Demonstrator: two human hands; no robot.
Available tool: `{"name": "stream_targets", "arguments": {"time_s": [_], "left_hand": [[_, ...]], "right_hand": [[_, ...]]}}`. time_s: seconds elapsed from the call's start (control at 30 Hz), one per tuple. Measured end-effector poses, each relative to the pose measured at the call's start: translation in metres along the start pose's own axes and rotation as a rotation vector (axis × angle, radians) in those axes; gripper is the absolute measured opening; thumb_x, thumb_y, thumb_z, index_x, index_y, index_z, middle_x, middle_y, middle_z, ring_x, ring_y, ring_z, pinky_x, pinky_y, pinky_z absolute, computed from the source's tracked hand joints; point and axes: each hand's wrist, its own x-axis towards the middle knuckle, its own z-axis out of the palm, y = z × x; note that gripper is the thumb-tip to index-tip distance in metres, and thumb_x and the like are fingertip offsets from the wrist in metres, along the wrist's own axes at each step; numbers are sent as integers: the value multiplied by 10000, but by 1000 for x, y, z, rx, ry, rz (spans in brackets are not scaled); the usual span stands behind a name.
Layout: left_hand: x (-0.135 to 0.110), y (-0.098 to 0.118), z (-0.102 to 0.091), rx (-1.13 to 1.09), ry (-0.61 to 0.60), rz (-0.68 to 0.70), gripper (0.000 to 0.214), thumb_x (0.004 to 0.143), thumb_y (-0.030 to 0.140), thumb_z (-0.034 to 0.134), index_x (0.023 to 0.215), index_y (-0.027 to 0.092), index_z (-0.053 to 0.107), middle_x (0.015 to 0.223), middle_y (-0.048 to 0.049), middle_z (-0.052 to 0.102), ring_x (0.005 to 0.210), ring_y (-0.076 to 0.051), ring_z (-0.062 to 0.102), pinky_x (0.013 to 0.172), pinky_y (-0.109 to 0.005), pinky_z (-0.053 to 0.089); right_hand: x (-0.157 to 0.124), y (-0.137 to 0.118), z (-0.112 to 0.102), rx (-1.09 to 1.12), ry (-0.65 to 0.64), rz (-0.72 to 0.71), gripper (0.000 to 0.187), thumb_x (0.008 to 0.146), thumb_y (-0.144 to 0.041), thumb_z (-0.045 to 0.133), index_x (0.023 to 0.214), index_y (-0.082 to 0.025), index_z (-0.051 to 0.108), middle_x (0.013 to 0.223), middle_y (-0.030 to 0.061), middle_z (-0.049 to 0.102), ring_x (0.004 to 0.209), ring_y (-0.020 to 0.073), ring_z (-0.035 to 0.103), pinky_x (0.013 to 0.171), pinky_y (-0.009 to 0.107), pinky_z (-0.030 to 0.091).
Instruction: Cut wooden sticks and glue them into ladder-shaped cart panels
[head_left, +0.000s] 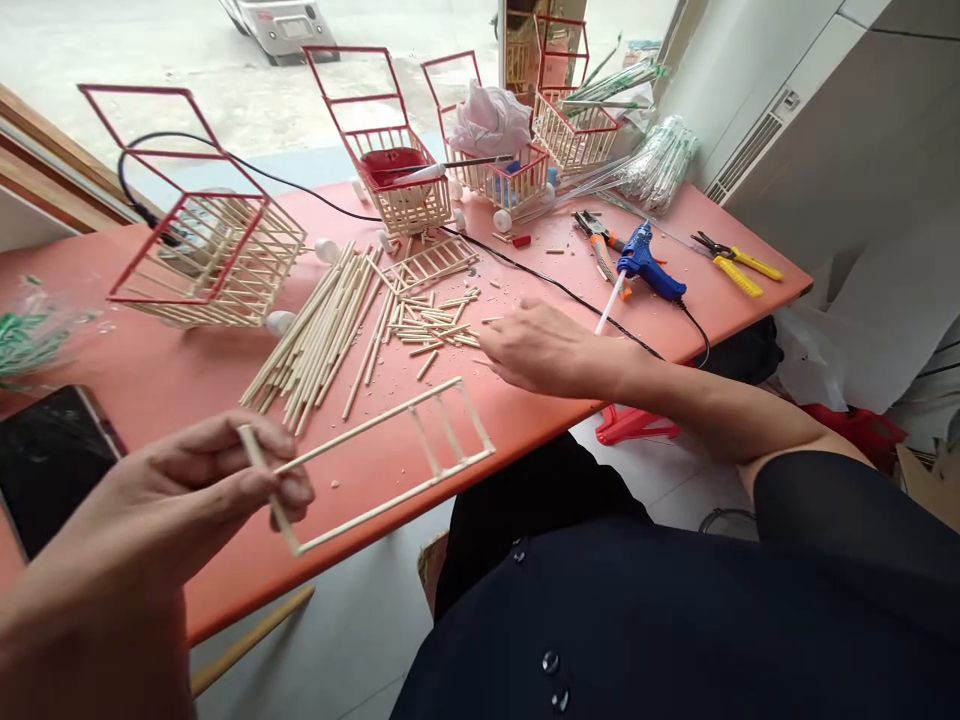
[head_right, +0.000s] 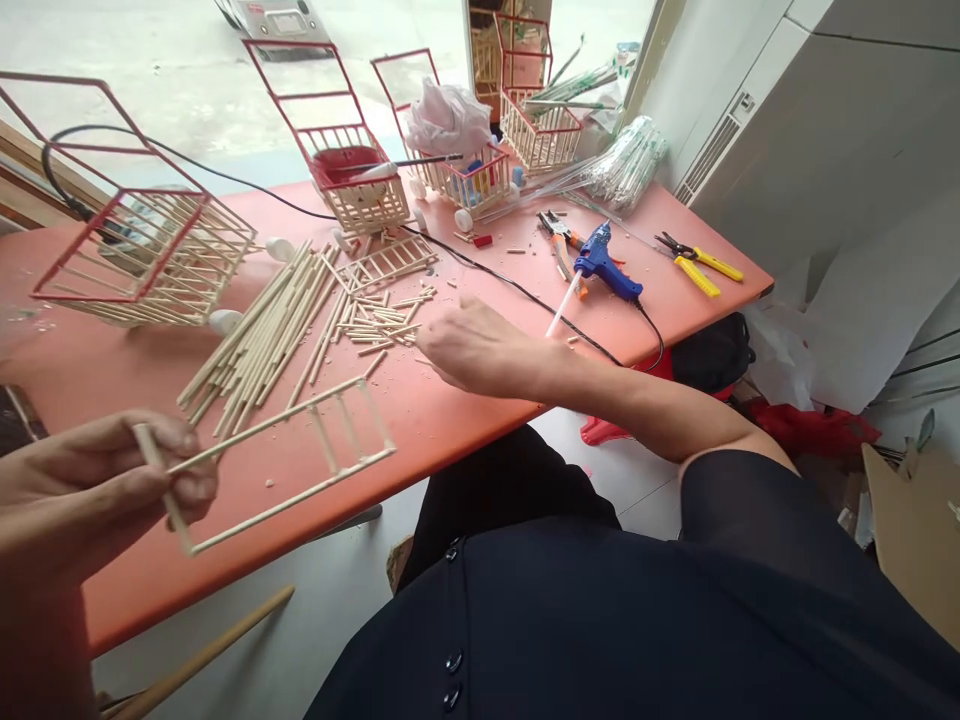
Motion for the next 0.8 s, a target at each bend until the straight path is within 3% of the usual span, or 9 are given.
{"name": "stream_targets", "arguments": {"time_s": [0.13,0.27,0.43,0.57,0.7,0.8], "left_hand": [[23,1,25,-24,-152,13,497,582,469,1086,839,219,742,628,-26,734,607,-200,654,575,-301,528],[48,1,46,32,-332,-8,553,656,560,1053,913,178,747,707,-87,808,657,-208,729,605,-267,556],[58,11,70,11,-381,-22,548,673,520,1061,940,182,723,751,-75,832,719,-195,775,689,-249,600],[62,9,69,32,-387,-43,554,747,577,1014,997,181,718,801,-76,847,753,-203,803,731,-265,633],[62,5,67,58,-369,-20,529,802,551,985,1048,170,711,828,-77,855,765,-220,826,754,-287,652],[60,3,69,54,-314,7,486,845,515,954,1081,165,713,844,-81,861,777,-235,840,774,-308,662]], "right_hand": [[-28,-3,17,-13,-82,-25,228,1036,-68,515,1042,-94,741,1002,183,806,949,281,695,868,398,333],[-34,13,9,-44,-89,158,246,1053,-94,521,1100,-81,762,1042,206,822,903,276,699,812,388,298],[-47,34,-11,-49,-57,316,270,1106,-178,519,1085,-73,767,1049,211,818,929,288,694,825,384,293],[-51,41,-10,1,-66,350,253,1102,-178,528,1087,-80,762,1062,196,815,922,269,674,835,381,319],[-57,56,-11,132,110,415,194,1071,-170,569,1009,-96,738,980,127,782,875,208,628,849,361,367],[-71,69,-26,444,336,386,183,1051,-238,616,915,-139,688,865,38,707,798,147,575,805,326,410]]}}
